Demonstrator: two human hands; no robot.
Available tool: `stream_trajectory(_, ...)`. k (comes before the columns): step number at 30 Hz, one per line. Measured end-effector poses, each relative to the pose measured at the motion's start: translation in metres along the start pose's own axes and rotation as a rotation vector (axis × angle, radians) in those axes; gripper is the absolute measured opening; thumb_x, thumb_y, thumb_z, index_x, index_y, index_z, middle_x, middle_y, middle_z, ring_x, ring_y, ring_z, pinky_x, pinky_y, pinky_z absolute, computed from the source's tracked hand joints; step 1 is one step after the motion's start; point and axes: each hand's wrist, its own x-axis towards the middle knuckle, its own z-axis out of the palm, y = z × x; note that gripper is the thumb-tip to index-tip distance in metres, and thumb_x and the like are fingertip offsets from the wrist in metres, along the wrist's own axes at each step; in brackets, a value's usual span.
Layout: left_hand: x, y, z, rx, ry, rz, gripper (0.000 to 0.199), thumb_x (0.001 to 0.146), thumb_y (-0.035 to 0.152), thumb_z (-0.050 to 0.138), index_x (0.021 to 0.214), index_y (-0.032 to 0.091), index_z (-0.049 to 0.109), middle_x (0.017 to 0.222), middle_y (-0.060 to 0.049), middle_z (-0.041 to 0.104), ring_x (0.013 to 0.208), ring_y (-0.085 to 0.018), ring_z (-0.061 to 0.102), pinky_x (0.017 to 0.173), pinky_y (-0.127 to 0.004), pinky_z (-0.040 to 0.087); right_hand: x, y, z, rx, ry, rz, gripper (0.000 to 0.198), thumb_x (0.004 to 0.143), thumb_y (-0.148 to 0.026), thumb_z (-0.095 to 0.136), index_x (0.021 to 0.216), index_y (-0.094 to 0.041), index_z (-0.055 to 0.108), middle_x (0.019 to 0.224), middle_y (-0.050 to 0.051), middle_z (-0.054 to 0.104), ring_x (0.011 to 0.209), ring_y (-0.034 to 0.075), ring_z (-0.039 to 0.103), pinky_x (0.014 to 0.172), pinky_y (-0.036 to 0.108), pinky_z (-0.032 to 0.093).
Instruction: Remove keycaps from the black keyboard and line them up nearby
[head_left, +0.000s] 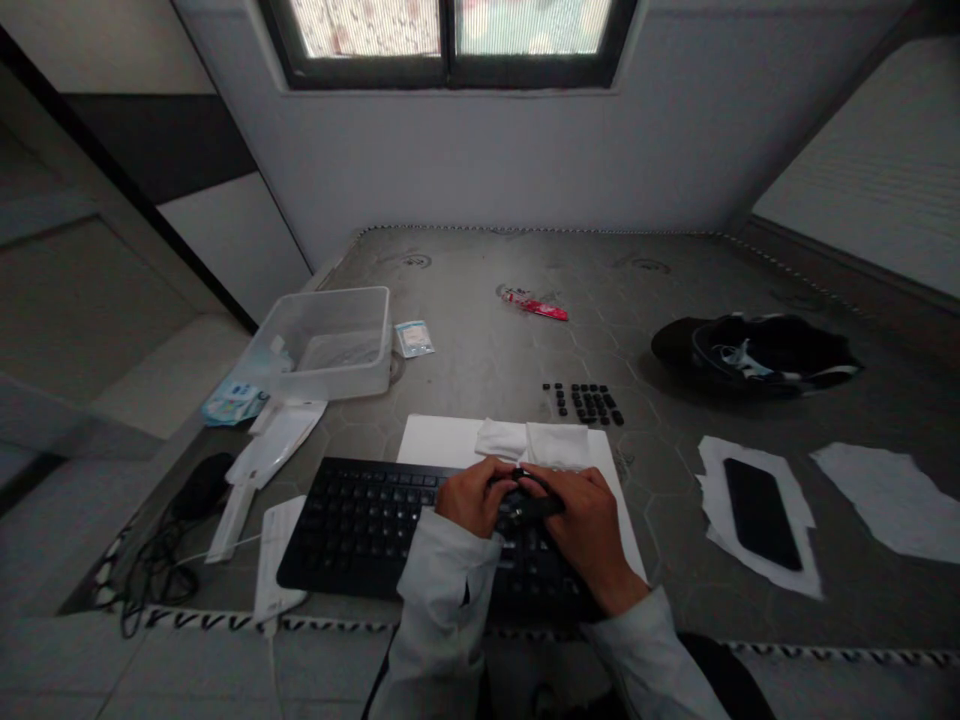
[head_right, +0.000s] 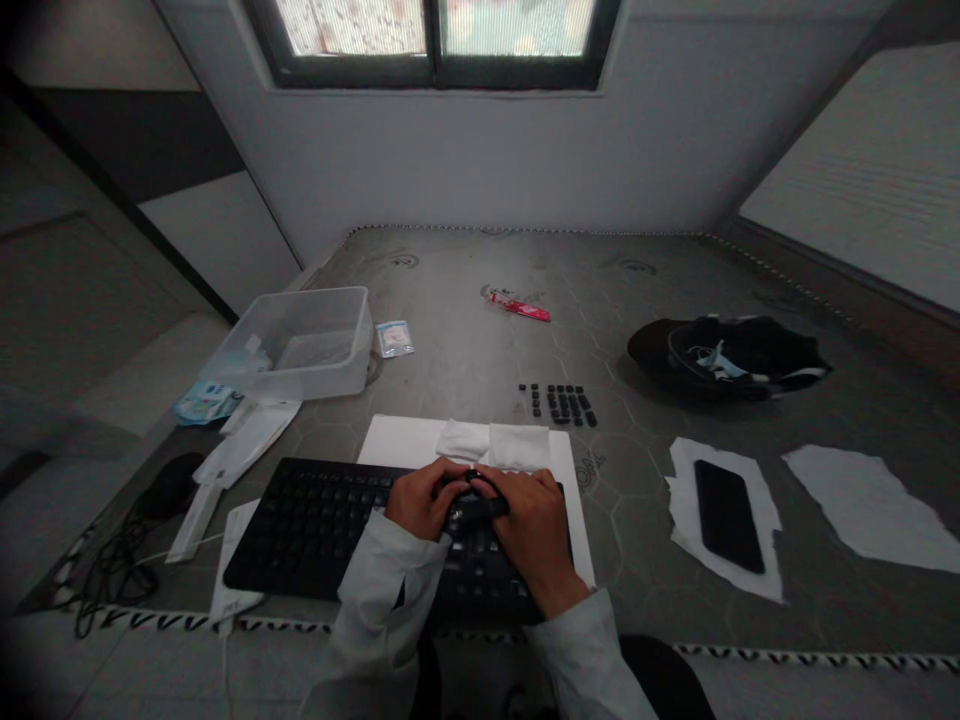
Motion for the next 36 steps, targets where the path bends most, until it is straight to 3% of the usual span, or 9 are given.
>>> stream_trajectory(7,-0.001,0.002,-0.002,0.016,-0.006,0.044,0.017,0.086,0.017,0.057,0.097,0.022,0.068,0.094,0.001,0.075,0.080,-0.013,0.069,0.072,-0.021,0.051,0.001,-0.011,-0.006,0.013,-0.001,0.144,0.011,0.091,-0.029,0.061,0.090,-0.026,0.071,0.087,-0.002,0.075,0.076,0.018,0.067,0.072,0.033,0.035)
stream_trajectory(15,-0.001,0.006,-0.001,0.045,-0.001,0.057,0.017,0.088,0.023,0.057,0.101,0.025,0.068,0.093,0.003,0.075,0.065,-0.010,0.065,0.066,-0.020,0.050,0.003,-0.014,-0.016,0.051,0.019,0.214,0.023,0.083,-0.013,0.054,0.086,-0.028,0.071,0.082,-0.002,0.074,0.072,0.020,0.064,0.066,0.031,0.043)
stream_trajectory(18,0.000,0.005,0.001,0.050,-0.001,0.023,0.024,0.087,0.028,0.062,0.110,0.027,0.065,0.096,0.004,0.075,0.059,-0.009,0.063,0.062,-0.020,0.050,0.007,-0.008,-0.026,0.042,0.068,0.210,0.020,0.085,-0.020,0.054,0.086,-0.028,0.072,0.075,0.000,0.073,0.066,0.020,0.061,0.061,0.030,0.042)
stream_trajectory(21,0.000,0.003,0.003,0.063,-0.006,0.041,0.018,0.089,0.029,0.061,0.106,0.025,0.067,0.095,0.002,0.075,0.064,-0.011,0.064,0.066,-0.021,0.051,0.010,0.010,-0.042,-0.019,0.134,0.235,0.018,0.086,-0.029,0.056,0.088,-0.027,0.073,0.076,0.002,0.073,0.064,0.020,0.061,0.062,0.030,0.042)
stream_trajectory(23,0.000,0.003,0.003,0.059,-0.006,0.073,0.015,0.090,0.030,0.058,0.098,0.024,0.069,0.094,0.001,0.074,0.070,-0.012,0.066,0.071,-0.023,0.051,0.012,0.027,-0.055,-0.079,0.184,0.324,0.020,0.085,-0.039,0.059,0.088,-0.027,0.074,0.078,0.003,0.074,0.067,0.022,0.063,0.062,0.031,0.043)
stream_trajectory(26,-0.001,0.002,0.003,0.045,-0.003,0.086,0.015,0.091,0.030,0.057,0.094,0.024,0.070,0.093,0.000,0.074,0.077,-0.014,0.067,0.072,-0.025,0.051,0.016,0.055,-0.070,-0.114,0.251,0.569,0.038,0.079,-0.058,0.062,0.086,-0.024,0.075,0.076,0.006,0.074,0.069,0.025,0.066,0.058,0.031,0.043)
stream_trajectory(28,-0.001,0.002,0.004,0.027,0.001,0.087,0.016,0.091,0.030,0.056,0.093,0.024,0.070,0.092,0.000,0.074,0.079,-0.015,0.068,0.072,-0.025,0.052,0.024,0.075,-0.074,-0.120,0.282,0.618,0.046,0.077,-0.062,0.062,0.090,-0.021,0.076,0.080,0.009,0.075,0.075,0.028,0.068,0.059,0.031,0.043)
stream_trajectory(30,-0.002,0.001,0.005,0.014,0.005,0.088,0.016,0.091,0.029,0.056,0.093,0.024,0.071,0.092,0.000,0.074,0.080,-0.015,0.068,0.073,-0.025,0.052,0.037,0.095,-0.069,-0.142,0.238,0.604,0.047,0.077,-0.062,0.062,0.095,-0.020,0.076,0.084,0.009,0.075,0.079,0.028,0.068,0.061,0.031,0.044)
stream_trajectory(36,-0.003,0.001,0.007,0.028,-0.004,0.061,0.014,0.090,0.029,0.057,0.091,0.025,0.070,0.090,0.002,0.074,0.078,-0.015,0.068,0.069,-0.024,0.050,0.103,0.151,-0.015,-0.203,-0.197,0.517,0.038,0.085,-0.051,0.059,0.102,-0.021,0.075,0.088,0.008,0.075,0.084,0.024,0.069,0.064,0.028,0.041)
